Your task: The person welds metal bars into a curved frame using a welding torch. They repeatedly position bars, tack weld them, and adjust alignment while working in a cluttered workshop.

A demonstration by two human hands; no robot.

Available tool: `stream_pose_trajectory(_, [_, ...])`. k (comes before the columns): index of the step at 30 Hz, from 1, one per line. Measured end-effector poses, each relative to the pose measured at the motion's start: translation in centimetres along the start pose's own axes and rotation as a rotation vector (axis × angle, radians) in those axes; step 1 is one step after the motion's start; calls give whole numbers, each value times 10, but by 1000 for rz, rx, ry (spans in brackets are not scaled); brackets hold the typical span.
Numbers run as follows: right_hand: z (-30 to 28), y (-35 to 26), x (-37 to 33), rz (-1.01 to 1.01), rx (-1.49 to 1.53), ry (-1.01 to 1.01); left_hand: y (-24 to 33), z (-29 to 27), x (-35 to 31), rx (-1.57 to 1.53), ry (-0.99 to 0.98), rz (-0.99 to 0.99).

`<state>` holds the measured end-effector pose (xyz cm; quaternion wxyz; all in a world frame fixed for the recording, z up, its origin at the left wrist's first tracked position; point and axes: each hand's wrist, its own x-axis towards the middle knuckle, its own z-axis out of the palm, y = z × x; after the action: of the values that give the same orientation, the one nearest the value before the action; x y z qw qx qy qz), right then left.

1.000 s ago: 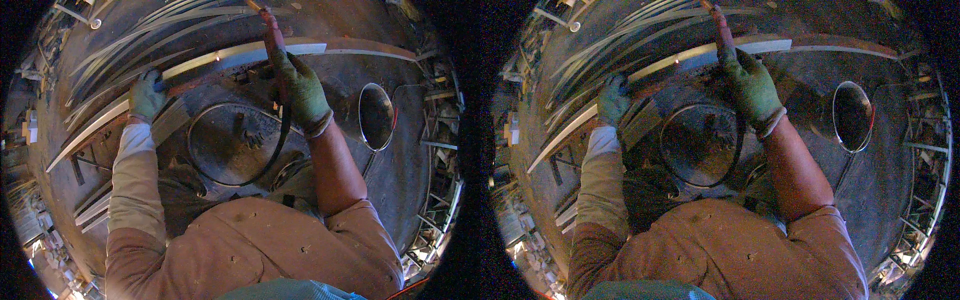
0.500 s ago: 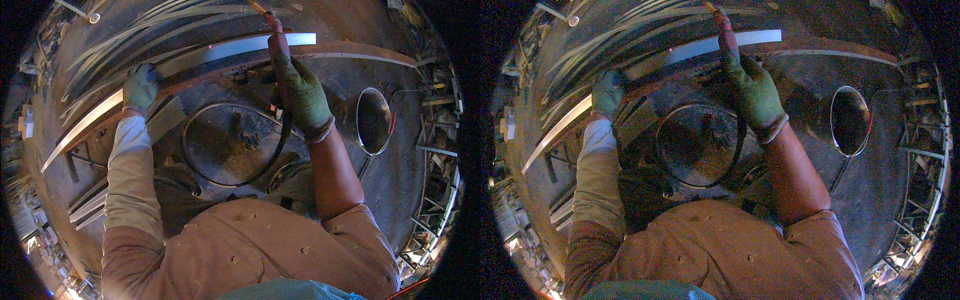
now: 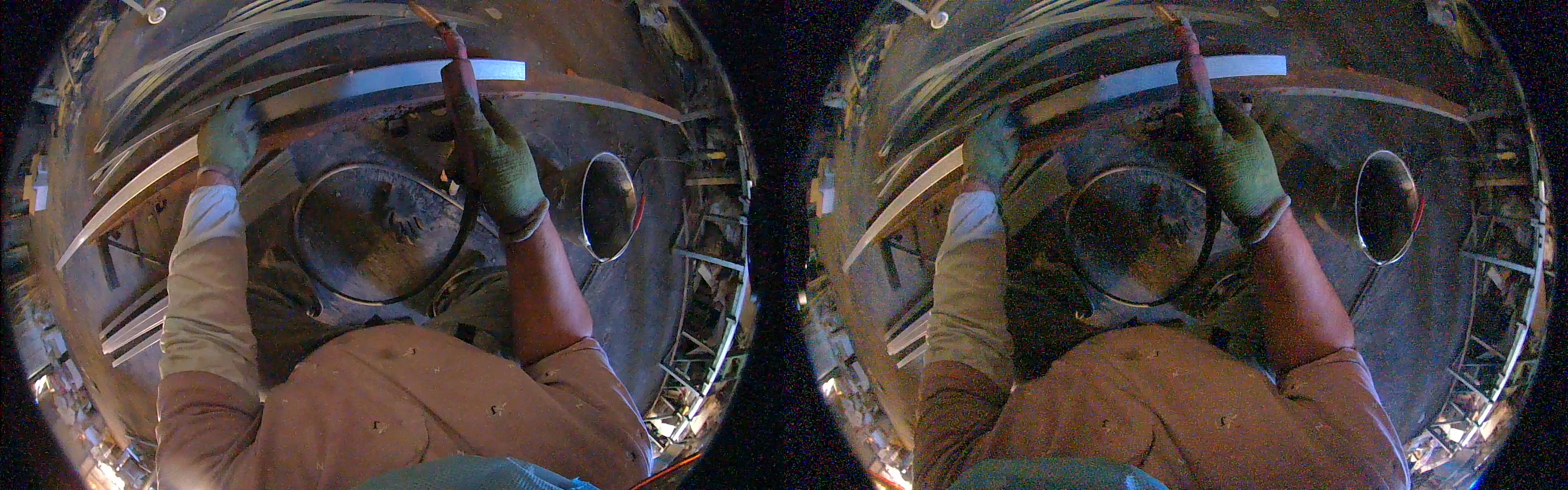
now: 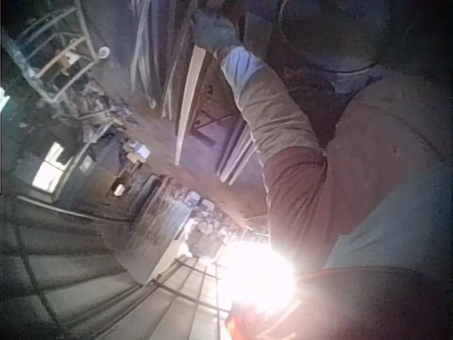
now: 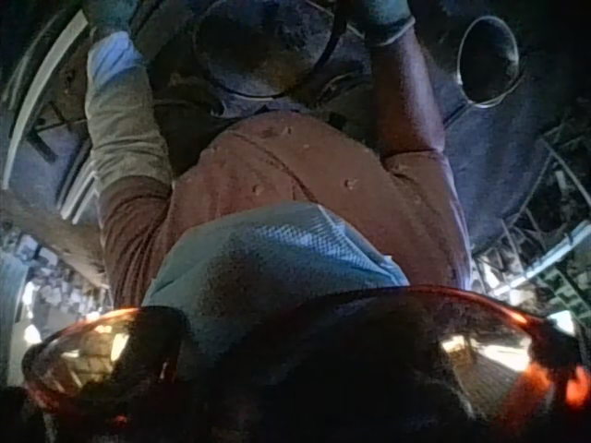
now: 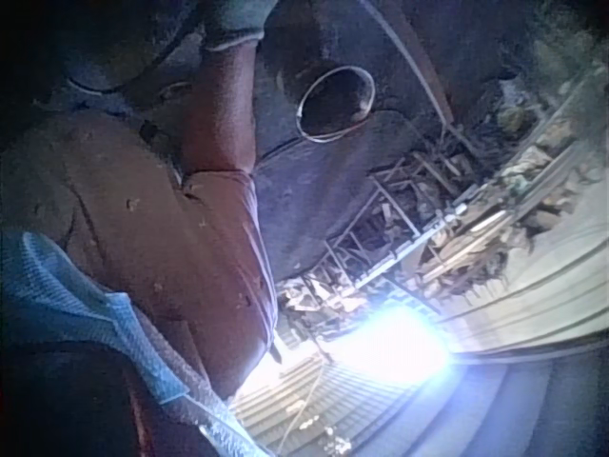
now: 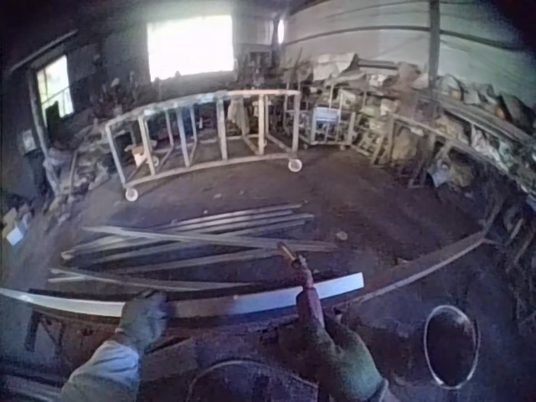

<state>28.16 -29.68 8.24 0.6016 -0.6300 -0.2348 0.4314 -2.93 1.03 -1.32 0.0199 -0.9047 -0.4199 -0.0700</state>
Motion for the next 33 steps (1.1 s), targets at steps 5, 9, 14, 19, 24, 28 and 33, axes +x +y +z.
stream_pose_trajectory(5, [4, 8, -3, -129, -6, -79, 29, -19, -6, 5, 70, 49])
stream_pose_trajectory(9, [-9, 27, 3, -506, -489, -141, 127, -54, -42, -457, 104, 158])
stream_pose_trajectory(14, [-9, 41, -10, -399, -600, -206, 195, -58, -86, -1230, -174, 177])
stream_pose_trajectory(19, [2, 28, -33, -114, -697, -174, 212, -40, -97, -1323, -191, 211])
stream_pose_trajectory(24, [2, 36, -30, -108, -720, -145, 213, -40, -96, -1263, -129, 272])
stream_pose_trajectory(28, [1, 37, -29, -159, -747, -155, 211, -37, -97, -1178, -111, 290])
stream_pose_trajectory(33, [6, 33, -29, -62, -780, -141, 211, -43, -93, -1219, -156, 263])
